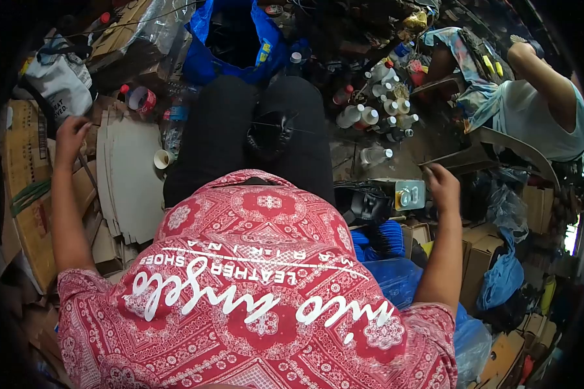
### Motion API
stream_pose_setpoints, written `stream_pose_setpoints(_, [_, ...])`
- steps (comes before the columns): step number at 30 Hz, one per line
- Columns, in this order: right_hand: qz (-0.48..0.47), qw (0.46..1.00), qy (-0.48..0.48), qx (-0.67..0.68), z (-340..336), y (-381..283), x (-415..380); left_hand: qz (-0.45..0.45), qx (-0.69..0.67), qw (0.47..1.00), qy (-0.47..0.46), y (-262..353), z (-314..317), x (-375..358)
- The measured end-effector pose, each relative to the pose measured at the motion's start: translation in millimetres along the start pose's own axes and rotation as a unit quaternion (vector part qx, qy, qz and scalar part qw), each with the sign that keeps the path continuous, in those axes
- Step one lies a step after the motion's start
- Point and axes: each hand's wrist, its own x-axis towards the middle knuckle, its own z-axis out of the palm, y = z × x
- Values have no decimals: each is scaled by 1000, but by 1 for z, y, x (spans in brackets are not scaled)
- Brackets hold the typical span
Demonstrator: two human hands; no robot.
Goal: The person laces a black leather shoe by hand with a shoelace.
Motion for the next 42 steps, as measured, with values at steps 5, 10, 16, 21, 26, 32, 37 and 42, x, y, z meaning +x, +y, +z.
stream_pose_setpoints(5, [57, 967, -226, -102, 19, 17, -4, -25, 61, 994, -91, 43, 54, -2])
stream_pose_setpoints(10, [-95, 947, -233, 200, 65, -158, 11, 165, -356, 898, -202, 250, 78, 10])
stream_pose_setpoints(16, [-208, 931, -184, 237, 88, -222, 37, 192, -424, 807, -365, 326, 111, 39])
stream_pose_setpoints(21, [-229, 932, -187, 211, 91, -223, 45, 251, -348, 792, -434, 327, 108, 52])
stream_pose_setpoints(26, [-269, 917, -203, 211, 99, -220, 46, 197, -419, 760, -456, 324, 119, 48])
stream_pose_setpoints(32, [-203, 903, -182, 332, 121, -213, 24, 148, -490, 710, -484, 317, 125, 44])
stream_pose_setpoints(37, [-212, 923, -130, 294, 114, -217, 5, 155, -513, 681, -500, 314, 128, 42])
stream_pose_setpoints(42, [-237, 949, -119, 169, 98, -229, -2, 194, -457, 710, -499, 316, 124, 43])
